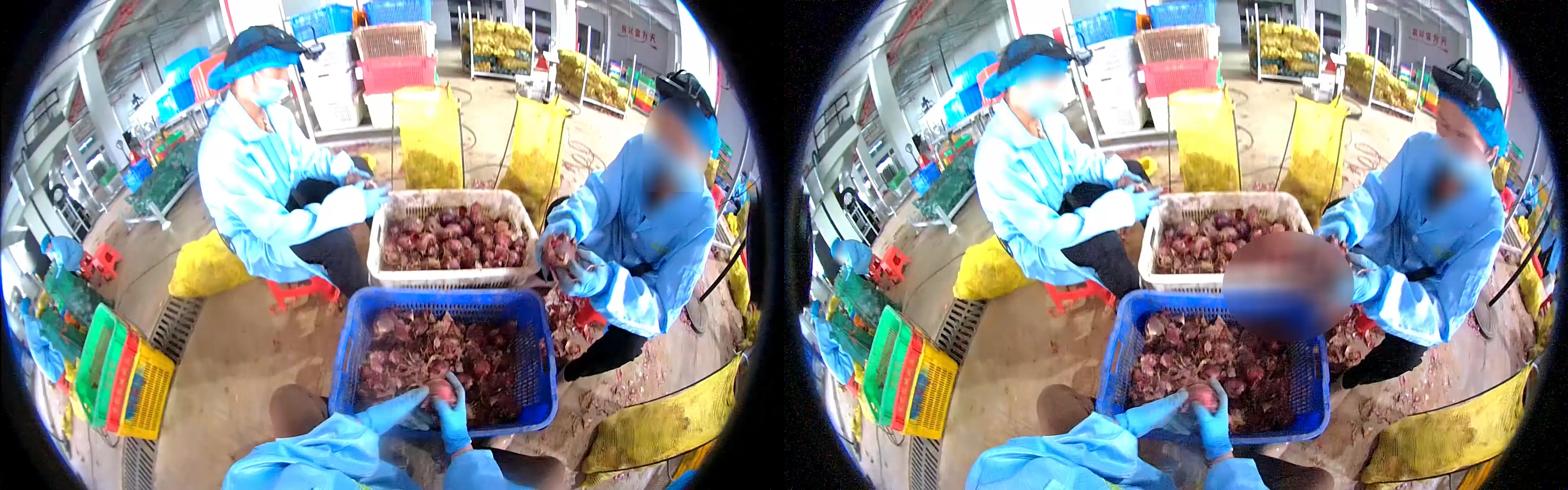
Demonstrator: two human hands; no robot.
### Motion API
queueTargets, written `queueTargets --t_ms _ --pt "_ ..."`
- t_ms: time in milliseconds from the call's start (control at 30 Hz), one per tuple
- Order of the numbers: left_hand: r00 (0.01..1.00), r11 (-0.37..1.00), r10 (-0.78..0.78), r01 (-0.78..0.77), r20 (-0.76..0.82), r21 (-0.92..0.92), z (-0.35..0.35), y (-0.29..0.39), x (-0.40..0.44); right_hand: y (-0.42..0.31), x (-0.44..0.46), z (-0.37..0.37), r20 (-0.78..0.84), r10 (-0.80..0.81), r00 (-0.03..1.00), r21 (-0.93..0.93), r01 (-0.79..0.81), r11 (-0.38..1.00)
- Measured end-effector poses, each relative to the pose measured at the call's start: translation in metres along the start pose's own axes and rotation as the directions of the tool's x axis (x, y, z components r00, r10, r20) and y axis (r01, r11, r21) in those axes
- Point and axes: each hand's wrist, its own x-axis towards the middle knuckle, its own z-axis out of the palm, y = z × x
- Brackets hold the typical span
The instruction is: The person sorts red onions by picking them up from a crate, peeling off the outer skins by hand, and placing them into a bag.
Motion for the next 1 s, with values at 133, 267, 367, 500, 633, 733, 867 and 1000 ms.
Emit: queueTargets --t_ms 133,267,367,500,633,733,867,1000 --pt "0.977 0.769 0.183 -0.074 -0.108 0.636 -0.001 0.012 -0.015 -0.017 -0.007 0.003 0.05 0.069 0.996 0.164 -0.076 0.984" --pt "0.86 0.718 0.51 -0.432 0.011 0.546 0.03 0.02 -0.038 -0.032 -0.029 0.024 0.085 0.026 0.996 0.267 -0.048 0.963" --pt "0.83 0.718 0.552 -0.522 0.08 0.461 0.049 0.031 -0.057 -0.065 -0.046 0.033 0.149 0.04 0.988 0.294 -0.083 0.952" --pt "0.789 0.704 0.61 -0.58 0.069 0.41 0.061 0.023 -0.061 -0.07 -0.058 0.033 0.178 -0.051 0.983 0.319 -0.008 0.948" --pt "0.675 0.619 0.737 -0.689 0.022 0.377 0.071 0.022 -0.062 -0.077 -0.065 0.044 0.17 -0.12 0.978 0.256 0.074 0.964" --pt "0.662 0.61 0.748 -0.661 -0.045 0.438 0.075 0.024 -0.063 -0.081 -0.066 0.046 0.183 -0.085 0.979 0.322 0.022 0.946" --pt "0.65 0.602 0.756 -0.644 -0.078 0.472 0.065 0.012 -0.049 -0.059 -0.059 0.041 0.153 -0.064 0.986 0.397 -0.002 0.918" --pt "0.877 0.845 0.478 -0.443 -0.053 0.299 0.04 -0.011 -0.026 -0.023 -0.046 0.012 -0.034 0.069 0.997 0.297 -0.056 0.953"
